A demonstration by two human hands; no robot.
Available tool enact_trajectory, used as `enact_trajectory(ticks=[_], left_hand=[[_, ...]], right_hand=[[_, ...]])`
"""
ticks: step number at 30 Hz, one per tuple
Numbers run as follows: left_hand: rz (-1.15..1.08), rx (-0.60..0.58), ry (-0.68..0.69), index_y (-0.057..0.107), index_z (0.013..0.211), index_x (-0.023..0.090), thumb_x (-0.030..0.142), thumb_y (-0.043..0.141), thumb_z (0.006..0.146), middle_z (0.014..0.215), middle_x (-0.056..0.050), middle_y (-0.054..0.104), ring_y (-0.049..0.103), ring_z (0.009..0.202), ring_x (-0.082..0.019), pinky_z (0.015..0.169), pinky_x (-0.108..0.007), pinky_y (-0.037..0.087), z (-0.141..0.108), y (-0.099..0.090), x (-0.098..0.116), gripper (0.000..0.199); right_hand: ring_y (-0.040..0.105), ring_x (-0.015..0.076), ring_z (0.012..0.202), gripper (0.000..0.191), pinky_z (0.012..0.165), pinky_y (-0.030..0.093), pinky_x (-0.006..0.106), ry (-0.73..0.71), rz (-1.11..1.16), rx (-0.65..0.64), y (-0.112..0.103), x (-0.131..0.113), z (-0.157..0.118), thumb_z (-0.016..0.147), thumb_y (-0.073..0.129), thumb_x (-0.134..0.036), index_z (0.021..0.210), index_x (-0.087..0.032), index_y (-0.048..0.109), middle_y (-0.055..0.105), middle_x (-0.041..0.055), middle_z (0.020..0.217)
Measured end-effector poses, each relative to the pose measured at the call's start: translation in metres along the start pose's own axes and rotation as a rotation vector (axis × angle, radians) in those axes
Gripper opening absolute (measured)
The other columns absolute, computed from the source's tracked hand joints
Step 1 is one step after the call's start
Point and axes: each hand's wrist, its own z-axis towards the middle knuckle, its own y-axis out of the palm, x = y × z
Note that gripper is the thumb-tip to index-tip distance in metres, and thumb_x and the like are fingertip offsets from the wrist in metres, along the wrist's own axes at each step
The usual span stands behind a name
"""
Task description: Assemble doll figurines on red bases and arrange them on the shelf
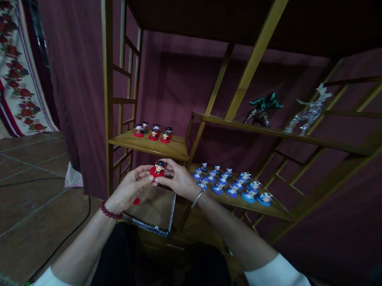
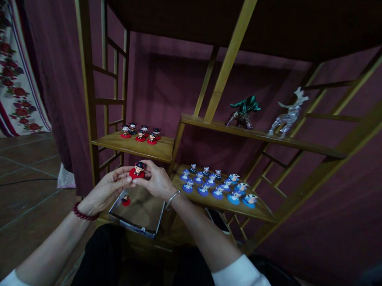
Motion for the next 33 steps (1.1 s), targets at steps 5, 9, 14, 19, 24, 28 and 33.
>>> enact_trajectory(ticks=[5,9,14,19,24,28,33], left_hand=[[0.071,-0.011,0.074,0.057,0.099,0.012,0.018,0.07,0.063,0.088,-0.005,0.064,0.06,0.074,-0.012,0.069,-0.023,0.049,0.004,0.004,0.012,0.039],[0.144,-0.015,0.145,0.057,0.1,0.013,0.021,0.069,0.064,0.09,-0.005,0.063,0.06,0.075,-0.012,0.07,-0.026,0.049,0.011,0.004,0.02,0.04],[0.325,0.017,0.23,0.055,0.099,0.013,0.025,0.067,0.065,0.091,-0.005,0.063,0.059,0.078,-0.014,0.074,-0.03,0.049,0.019,0.005,0.029,0.038],[0.55,0.049,0.36,0.055,0.098,0.013,0.029,0.063,0.068,0.093,-0.006,0.063,0.059,0.083,-0.016,0.081,-0.032,0.046,0.031,0.007,0.033,0.035],[0.853,0.141,0.498,0.057,0.099,0.017,0.03,0.056,0.074,0.095,-0.005,0.063,0.059,0.082,-0.017,0.078,-0.032,0.046,0.035,0.012,0.038,0.028],[1.164,0.203,0.657,0.061,0.094,0.019,0.027,0.053,0.076,0.092,-0.005,0.062,0.056,0.082,-0.018,0.079,-0.034,0.044,0.037,0.017,0.046,0.02],[1.29,0.09,0.831,0.061,0.096,0.019,0.022,0.051,0.078,0.103,-0.007,0.06,0.048,0.104,-0.022,0.094,-0.04,0.035,0.05,0.014,0.049,0.021]], right_hand=[[0.062,0.0136,0.084,0.05,0.08,0.05,0.03,-0.023,0.0,-0.012,-0.006,-0.009,0.011,0.064,0.068,-0.028,0.108,-0.02,0.046,0.062,0.0037,0.098],[0.062,0.0137,0.085,0.053,0.081,0.05,0.031,-0.04,-0.045,-0.024,-0.012,-0.018,0.019,0.065,0.067,-0.029,0.112,-0.023,0.045,0.061,0.0033,0.1],[0.061,0.0136,0.084,0.051,0.079,0.05,0.03,-0.086,-0.105,-0.013,-0.02,-0.026,0.027,0.066,0.066,-0.028,0.113,-0.024,0.045,0.061,0.0021,0.099],[0.061,0.0135,0.082,0.051,0.078,0.049,0.029,-0.092,-0.185,0.009,-0.028,-0.032,0.035,0.067,0.065,-0.028,0.114,-0.024,0.045,0.062,0.0019,0.097],[0.06,0.0138,0.082,0.054,0.078,0.048,0.03,-0.067,-0.287,0.044,-0.034,-0.034,0.041,0.07,0.062,-0.029,0.119,-0.025,0.041,0.061,0.0025,0.098],[0.059,0.0156,0.082,0.056,0.08,0.046,0.033,-0.019,-0.436,0.1,-0.038,-0.033,0.046,0.072,0.059,-0.027,0.124,-0.024,0.037,0.061,0.0031,0.095],[0.058,0.0179,0.09,0.064,0.086,0.042,0.035,0.046,-0.538,0.131,-0.043,-0.028,0.053,0.072,0.057,-0.024,0.129,-0.021,0.03,0.06,0.0061,0.102]])
